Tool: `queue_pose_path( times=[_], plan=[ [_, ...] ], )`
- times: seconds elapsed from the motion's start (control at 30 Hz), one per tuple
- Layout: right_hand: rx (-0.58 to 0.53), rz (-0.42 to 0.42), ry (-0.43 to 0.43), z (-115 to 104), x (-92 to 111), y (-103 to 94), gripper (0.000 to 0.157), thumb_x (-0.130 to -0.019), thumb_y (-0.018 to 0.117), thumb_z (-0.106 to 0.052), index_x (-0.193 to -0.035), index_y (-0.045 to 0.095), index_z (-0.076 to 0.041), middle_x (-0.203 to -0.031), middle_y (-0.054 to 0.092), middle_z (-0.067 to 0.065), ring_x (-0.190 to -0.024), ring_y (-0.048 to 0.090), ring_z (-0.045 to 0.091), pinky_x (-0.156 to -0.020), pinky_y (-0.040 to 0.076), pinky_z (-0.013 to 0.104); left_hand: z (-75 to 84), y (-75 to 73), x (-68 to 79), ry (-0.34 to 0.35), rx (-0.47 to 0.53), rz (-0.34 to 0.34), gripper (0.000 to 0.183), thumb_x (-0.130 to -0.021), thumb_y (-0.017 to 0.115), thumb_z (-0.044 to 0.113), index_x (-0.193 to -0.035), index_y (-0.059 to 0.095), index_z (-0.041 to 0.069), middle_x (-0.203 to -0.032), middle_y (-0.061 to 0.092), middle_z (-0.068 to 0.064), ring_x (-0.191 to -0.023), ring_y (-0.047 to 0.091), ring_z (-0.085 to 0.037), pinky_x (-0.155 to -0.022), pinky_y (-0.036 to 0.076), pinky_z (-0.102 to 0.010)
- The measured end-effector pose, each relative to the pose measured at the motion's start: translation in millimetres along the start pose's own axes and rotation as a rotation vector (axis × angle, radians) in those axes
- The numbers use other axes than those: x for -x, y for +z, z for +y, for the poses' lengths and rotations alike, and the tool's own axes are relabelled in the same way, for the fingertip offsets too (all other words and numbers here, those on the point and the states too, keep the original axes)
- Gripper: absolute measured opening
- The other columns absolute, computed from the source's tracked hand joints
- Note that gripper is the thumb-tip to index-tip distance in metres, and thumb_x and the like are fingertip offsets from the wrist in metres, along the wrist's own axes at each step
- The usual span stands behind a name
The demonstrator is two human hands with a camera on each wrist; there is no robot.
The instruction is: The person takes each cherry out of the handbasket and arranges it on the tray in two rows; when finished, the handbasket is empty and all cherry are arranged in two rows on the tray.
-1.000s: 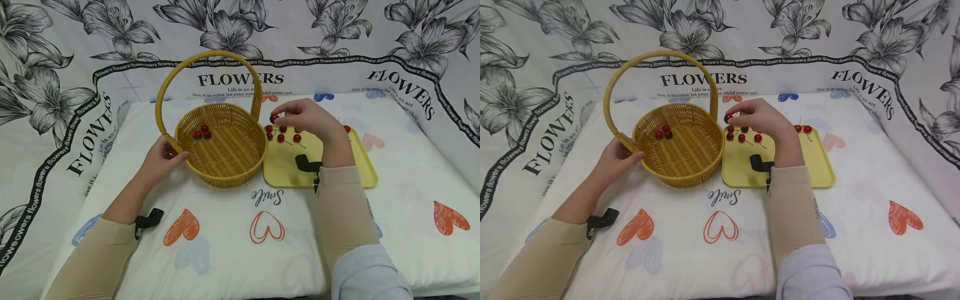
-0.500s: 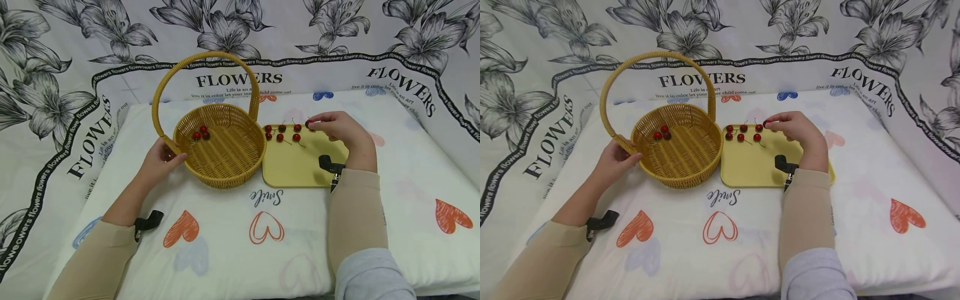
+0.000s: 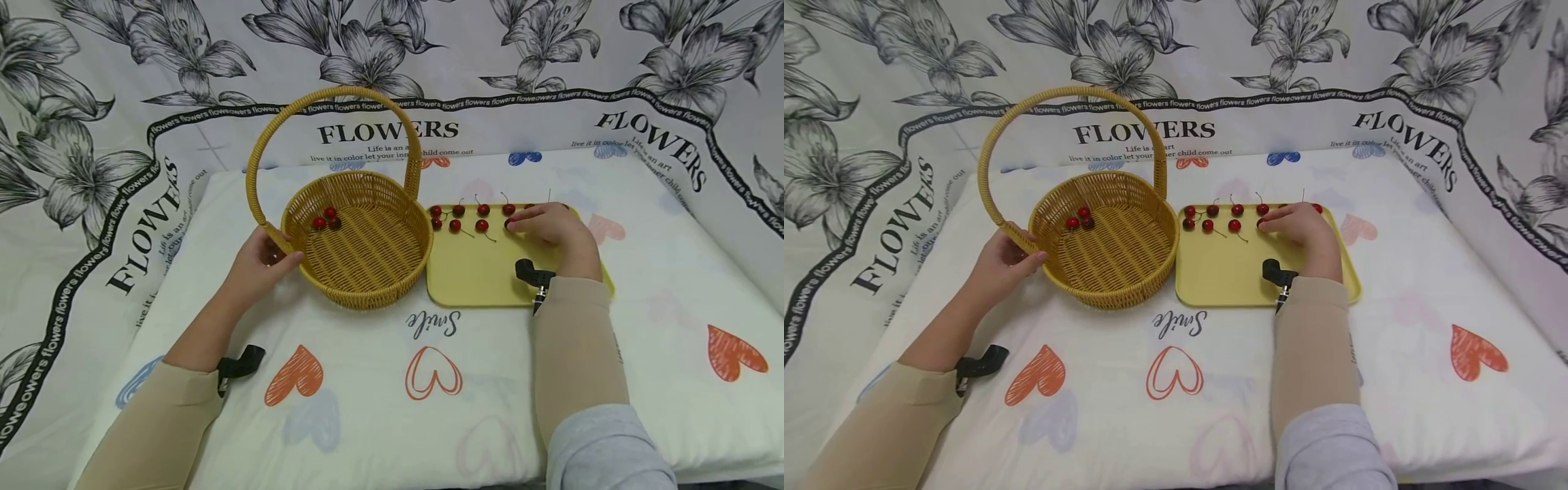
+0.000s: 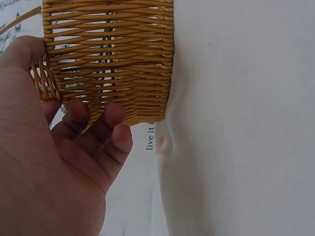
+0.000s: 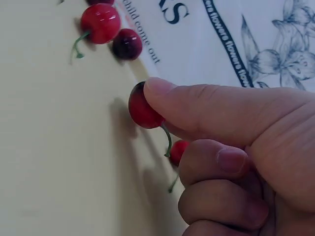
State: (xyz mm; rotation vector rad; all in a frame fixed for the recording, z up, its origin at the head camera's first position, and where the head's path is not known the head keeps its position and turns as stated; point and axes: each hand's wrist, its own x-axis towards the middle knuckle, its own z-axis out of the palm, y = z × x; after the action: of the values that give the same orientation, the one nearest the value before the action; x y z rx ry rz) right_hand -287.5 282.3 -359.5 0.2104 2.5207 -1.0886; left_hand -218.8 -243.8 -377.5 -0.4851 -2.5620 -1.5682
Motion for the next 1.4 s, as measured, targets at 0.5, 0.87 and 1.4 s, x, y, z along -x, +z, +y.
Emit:
queue_pose_path(
  times=[0.5, 0.87, 1.4],
  plan=[
    [-0.024, 0.019, 0.018, -11, 11, -4.6, 0.060, -0.095, 0.070, -0.052, -0.145, 0.061, -0.019, -0.158, 0.035, 0.018, -0.127, 0.039, 0.039, -0.111, 0.032, 0.056, -2.9, 0.0, -2.0, 0.002, 0.005, -0.015, 0.040, -0.095, 0.071, 0.005, -0.126, 0.047, -0.005, -0.120, 0.058, -0.018, -0.093, 0.056, -0.012, -0.074, 0.047, -0.018],
    [-0.185, 0.092, -0.113, -46, 26, -9.1, 0.054, -0.096, 0.071, -0.047, -0.141, 0.063, -0.019, -0.101, 0.059, -0.001, -0.052, 0.033, 0.013, -0.066, 0.036, 0.034, 2.4, -0.8, -1.0, -0.007, 0.011, -0.017, 0.038, -0.096, 0.071, 0.007, -0.124, 0.047, -0.006, -0.120, 0.059, -0.018, -0.093, 0.055, -0.015, -0.074, 0.047, -0.020],
    [-0.220, -0.045, -0.332, -128, 41, 43.1, 0.041, -0.093, 0.077, -0.040, -0.129, 0.071, -0.022, -0.076, 0.050, 0.001, -0.058, 0.036, 0.019, -0.055, 0.034, 0.031, -1.3, -1.6, -1.6, 0.007, 0.021, -0.019, 0.040, -0.096, 0.071, 0.005, -0.127, 0.048, -0.006, -0.122, 0.058, -0.019, -0.093, 0.054, -0.015, -0.074, 0.046, -0.019]
  ],
)
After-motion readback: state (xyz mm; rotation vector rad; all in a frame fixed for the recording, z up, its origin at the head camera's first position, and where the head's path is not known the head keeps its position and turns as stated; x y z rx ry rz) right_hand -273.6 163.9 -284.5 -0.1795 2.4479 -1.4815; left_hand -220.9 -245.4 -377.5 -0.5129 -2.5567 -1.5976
